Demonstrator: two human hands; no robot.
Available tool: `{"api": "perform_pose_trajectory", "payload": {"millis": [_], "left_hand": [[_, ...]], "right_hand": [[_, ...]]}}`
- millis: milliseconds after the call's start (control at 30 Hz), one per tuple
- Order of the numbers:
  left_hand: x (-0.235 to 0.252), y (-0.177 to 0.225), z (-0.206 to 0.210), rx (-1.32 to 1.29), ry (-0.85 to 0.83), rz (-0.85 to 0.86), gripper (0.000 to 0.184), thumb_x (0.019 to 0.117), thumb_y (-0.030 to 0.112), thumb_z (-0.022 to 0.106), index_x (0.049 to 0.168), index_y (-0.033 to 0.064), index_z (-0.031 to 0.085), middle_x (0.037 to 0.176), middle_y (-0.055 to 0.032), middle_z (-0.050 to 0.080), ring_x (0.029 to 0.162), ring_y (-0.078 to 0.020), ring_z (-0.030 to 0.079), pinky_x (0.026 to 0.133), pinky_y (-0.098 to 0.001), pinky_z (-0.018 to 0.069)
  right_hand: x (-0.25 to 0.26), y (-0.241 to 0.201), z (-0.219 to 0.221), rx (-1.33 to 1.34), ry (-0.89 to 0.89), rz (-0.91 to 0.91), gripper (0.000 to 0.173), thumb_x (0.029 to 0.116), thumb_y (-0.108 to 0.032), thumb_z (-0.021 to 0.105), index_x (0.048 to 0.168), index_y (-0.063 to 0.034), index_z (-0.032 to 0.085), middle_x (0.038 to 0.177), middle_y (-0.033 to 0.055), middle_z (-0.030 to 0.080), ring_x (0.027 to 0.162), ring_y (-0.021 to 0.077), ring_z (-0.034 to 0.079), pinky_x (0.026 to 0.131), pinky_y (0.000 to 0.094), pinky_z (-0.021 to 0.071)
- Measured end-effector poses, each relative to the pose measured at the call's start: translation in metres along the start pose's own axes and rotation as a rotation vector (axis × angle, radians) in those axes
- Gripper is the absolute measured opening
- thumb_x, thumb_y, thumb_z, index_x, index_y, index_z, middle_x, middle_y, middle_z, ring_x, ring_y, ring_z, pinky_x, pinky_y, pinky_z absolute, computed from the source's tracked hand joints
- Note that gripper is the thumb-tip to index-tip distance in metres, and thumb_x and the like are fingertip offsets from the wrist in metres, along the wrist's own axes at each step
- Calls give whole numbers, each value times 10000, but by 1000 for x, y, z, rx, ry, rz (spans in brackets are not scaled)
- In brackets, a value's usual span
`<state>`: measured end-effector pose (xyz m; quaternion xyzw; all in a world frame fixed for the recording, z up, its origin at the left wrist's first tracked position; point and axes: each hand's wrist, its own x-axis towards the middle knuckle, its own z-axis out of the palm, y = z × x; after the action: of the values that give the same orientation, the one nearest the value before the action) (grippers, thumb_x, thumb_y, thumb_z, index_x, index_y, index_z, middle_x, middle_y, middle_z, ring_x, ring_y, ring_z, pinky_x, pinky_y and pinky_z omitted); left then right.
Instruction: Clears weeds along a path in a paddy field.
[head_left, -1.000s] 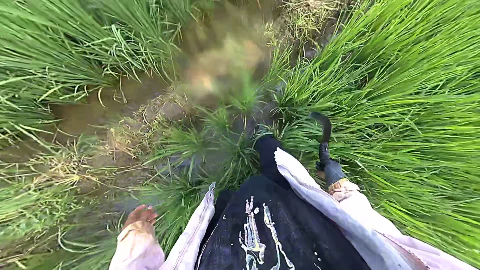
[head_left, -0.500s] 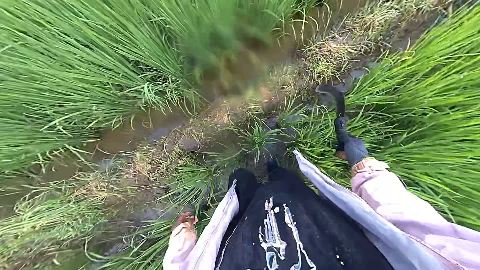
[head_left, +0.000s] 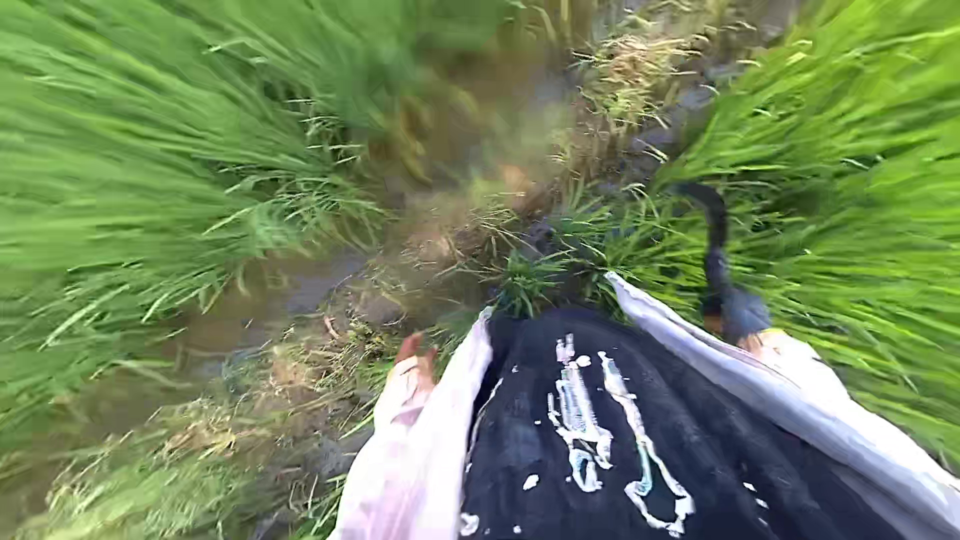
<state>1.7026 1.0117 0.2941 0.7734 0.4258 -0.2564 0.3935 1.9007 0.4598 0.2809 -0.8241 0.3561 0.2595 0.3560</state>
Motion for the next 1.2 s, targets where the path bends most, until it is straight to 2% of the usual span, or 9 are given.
{"api": "perform_pose_trajectory", "payload": {"millis": [67, 100, 167, 267, 400, 600, 767, 867, 1200], "left_hand": [[23, 8, -15, -94, 58, -11, 479, 1025, 177, 646, 1444, -11, 511, 1391, -221, 610, 1272, -285, 619, 1095, -409, 492], [39, 6, -22, -149, 30, -46, 468, 1021, 153, 652, 1437, -12, 518, 1389, -217, 610, 1268, -277, 620, 1100, -405, 485], [66, -14, -28, -233, 27, -57, 453, 1001, 149, 679, 1404, -15, 551, 1346, -222, 634, 1229, -278, 643, 1085, -415, 499], [71, -42, -28, -267, 32, -155, 444, 1015, 222, 663, 1398, 20, 568, 1283, -197, 673, 1164, -256, 670, 1048, -415, 516], [53, -108, -4, -68, -2, -236, 421, 1059, 379, 555, 1352, 85, 631, 1290, -153, 686, 1205, -260, 656, 1071, -466, 506], [48, -169, 23, 311, -75, -249, 454, 1090, 437, 428, 1344, 142, 662, 1361, -147, 664, 1308, -336, 600, 1117, -567, 450], [71, -158, 4, 268, -105, -254, 401, 1069, 406, 490, 1340, 165, 662, 1347, -143, 671, 1297, -335, 607, 1097, -575, 461], [87, -143, -4, 150, -54, -278, 394, 1078, 386, 479, 1356, 165, 649, 1332, -129, 679, 1262, -307, 632, 1084, -558, 480], [227, -126, 36, -304, 50, -482, 463, 1005, 189, 677, 1422, 29, 558, 1321, -209, 657, 1242, -312, 635, 1096, -465, 481]], "right_hand": [[-54, -33, 12, -215, -3, -225, 610, 1106, -429, 370, 1195, 109, 645, 1009, 285, 700, 810, 309, 711, 657, 419, 591], [-96, -84, 14, -329, -102, 81, 517, 1144, -328, 303, 1397, 61, 532, 1326, 258, 609, 1133, 311, 639, 958, 431, 508], [-130, -126, 30, -331, -57, 346, 513, 1143, -345, 296, 1472, -8, 498, 1486, 189, 532, 1338, 285, 538, 1133, 454, 395], [-122, -128, 59, -286, 63, 261, 648, 1102, -526, 344, 1265, 22, 649, 1197, 220, 675, 1067, 294, 661, 958, 498, 507], [-94, -130, 88, -260, -54, 83, 558, 1098, -501, 391, 1299, -25, 603, 1089, 160, 651, 897, 229, 623, 834, 453, 522], [-145, -237, 127, -554, -217, -184, 502, 1113, -346, 441, 1555, -112, 401, 1335, 272, 599, 1169, 423, 600, 970, 620, 463], [-42, -220, 178, -688, -278, -438, 697, 1001, -511, 587, 1616, -415, 274, 1255, 159, 692, 1025, 384, 701, 844, 675, 553], [-29, -253, 213, -778, -403, -530, 718, 998, -506, 579, 1625, -429, 237, 1300, 157, 677, 1086, 377, 689, 901, 671, 539], [62, -377, 477, -1095, -515, -822, 746, 998, -453, 577, 1636, -416, 193, 1181, 210, 712, 999, 461, 694, 815, 739, 516]]}}
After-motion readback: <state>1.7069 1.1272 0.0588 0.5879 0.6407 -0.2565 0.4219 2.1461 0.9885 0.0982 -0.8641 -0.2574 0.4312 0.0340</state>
